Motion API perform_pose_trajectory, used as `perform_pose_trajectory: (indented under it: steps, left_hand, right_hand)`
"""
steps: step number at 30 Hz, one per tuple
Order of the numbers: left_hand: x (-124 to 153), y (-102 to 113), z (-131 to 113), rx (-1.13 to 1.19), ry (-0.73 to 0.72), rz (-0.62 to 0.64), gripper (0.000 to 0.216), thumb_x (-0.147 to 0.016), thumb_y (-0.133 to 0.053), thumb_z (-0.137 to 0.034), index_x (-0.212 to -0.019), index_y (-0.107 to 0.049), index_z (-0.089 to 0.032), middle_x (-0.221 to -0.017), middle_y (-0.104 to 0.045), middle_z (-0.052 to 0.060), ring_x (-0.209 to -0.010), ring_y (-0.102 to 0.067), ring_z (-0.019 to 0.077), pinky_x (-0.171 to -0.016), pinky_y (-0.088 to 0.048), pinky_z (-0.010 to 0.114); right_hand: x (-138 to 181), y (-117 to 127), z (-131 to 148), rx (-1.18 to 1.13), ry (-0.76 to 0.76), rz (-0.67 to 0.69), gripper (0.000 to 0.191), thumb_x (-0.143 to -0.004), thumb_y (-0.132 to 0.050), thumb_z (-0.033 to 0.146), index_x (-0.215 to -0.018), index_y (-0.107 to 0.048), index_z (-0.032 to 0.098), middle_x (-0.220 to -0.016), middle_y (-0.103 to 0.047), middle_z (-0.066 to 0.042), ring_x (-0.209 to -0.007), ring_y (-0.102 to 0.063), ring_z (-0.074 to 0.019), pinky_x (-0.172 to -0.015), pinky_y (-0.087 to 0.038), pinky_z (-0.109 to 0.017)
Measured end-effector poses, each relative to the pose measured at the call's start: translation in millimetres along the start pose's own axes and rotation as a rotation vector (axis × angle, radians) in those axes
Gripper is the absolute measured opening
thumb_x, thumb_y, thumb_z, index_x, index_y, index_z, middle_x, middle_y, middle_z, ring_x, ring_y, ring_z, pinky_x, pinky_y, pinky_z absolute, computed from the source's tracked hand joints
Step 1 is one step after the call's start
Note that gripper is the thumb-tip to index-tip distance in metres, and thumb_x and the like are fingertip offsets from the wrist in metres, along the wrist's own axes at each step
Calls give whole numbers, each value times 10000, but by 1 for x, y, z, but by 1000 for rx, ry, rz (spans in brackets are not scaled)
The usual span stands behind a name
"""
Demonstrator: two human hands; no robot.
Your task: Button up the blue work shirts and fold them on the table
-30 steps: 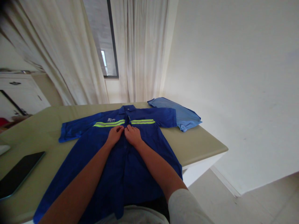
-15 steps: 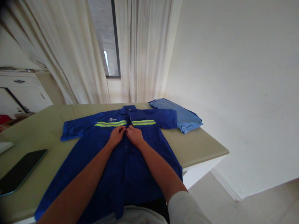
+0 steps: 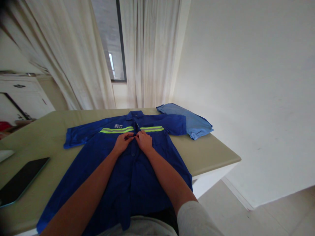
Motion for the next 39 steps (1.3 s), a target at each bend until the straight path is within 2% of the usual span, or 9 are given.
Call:
perform_pose_trajectory:
  steps: [5, 10, 14, 16, 21, 24, 27, 33, 39]
  left_hand:
    - [8, -5, -6, -161, 19, 39, 279, -957, -557, -323, -1131, -741, -206, -1180, -772, 100, -1100, -696, 275, -1019, -533, 448]
    - [29, -19, -17, -344, -38, 112, 372, -996, -479, -321, -1294, -688, -249, -1505, -597, 100, -1454, -453, 353, -1235, -212, 644]
    - [25, -26, -8, -546, -77, 258, 479, -992, -456, -278, -1456, -572, -247, -1617, -465, 117, -1535, -347, 332, -1237, -216, 637]
    - [13, -21, -1, -553, -76, 262, 485, -961, -521, -275, -1442, -583, -268, -1620, -463, 111, -1536, -343, 336, -1235, -215, 644]
    - [-16, -2, 8, -506, -42, 125, 383, -1021, -413, -284, -1272, -701, -264, -1501, -594, 111, -1443, -470, 337, -1218, -224, 668]
    - [-18, 4, 5, -444, -64, 72, 359, -1008, -436, -259, -1177, -753, -252, -1371, -684, 98, -1313, -584, 274, -1191, -365, 503]
    - [-10, 7, 4, -372, -70, 52, 303, -984, -507, -297, -1089, -788, -252, -1305, -714, 73, -1243, -622, 234, -1107, -457, 372]
    - [11, 12, 14, -265, 73, 8, 255, -927, -600, -385, -930, -770, -194, -1092, -745, 141, -1090, -673, 312, -970, -509, 431]
    - [10, 11, 16, -41, 143, 88, 205, -951, -541, -311, -1031, -692, -196, -924, -779, 60, -818, -737, 200, -762, -540, 298]
  right_hand:
    - [-2, 2, -3, -121, 25, -83, 159, -1035, -581, 371, -1053, -687, 254, -1105, -702, -27, -935, -655, -172, -797, -464, -269]
    - [-2, 14, 6, -211, 119, -115, 99, -1011, -601, 278, -1065, -668, 228, -1068, -709, -25, -950, -658, -165, -823, -467, -261]
    - [11, 20, 32, -150, 264, 43, 68, -970, -645, 245, -1033, -649, 219, -994, -725, -24, -895, -666, -176, -811, -462, -279]
    - [25, 19, 47, -93, 333, 135, 127, -949, -681, 280, -1053, -643, 217, -990, -735, -31, -899, -675, -196, -807, -460, -298]
    - [42, 12, 57, 27, 284, 164, 360, -885, -764, 432, -1119, -646, 185, -1063, -731, -101, -970, -674, -269, -811, -455, -352]
    - [32, 4, 44, -54, 207, 163, 332, -910, -756, 451, -1083, -670, 181, -990, -720, -75, -914, -661, -233, -776, -439, -325]
    - [22, -5, 34, -173, 245, 187, 296, -908, -779, 436, -1036, -696, 183, -876, -688, -25, -813, -628, -179, -718, -405, -282]
    - [20, -6, 27, -239, 308, 140, 210, -923, -778, 366, -1029, -733, 191, -850, -677, -9, -773, -605, -152, -699, -378, -267]
    - [30, 3, 36, -140, 381, 99, 141, -946, -741, 298, -1038, -721, 193, -891, -717, -16, -897, -639, -178, -799, -374, -301]
Point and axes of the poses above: each hand's wrist, its own x-axis away from the middle knuckle, its own y-axis out of the back of the hand, z = x × y, the point moved 7 cm from there along -x, towards the middle knuckle
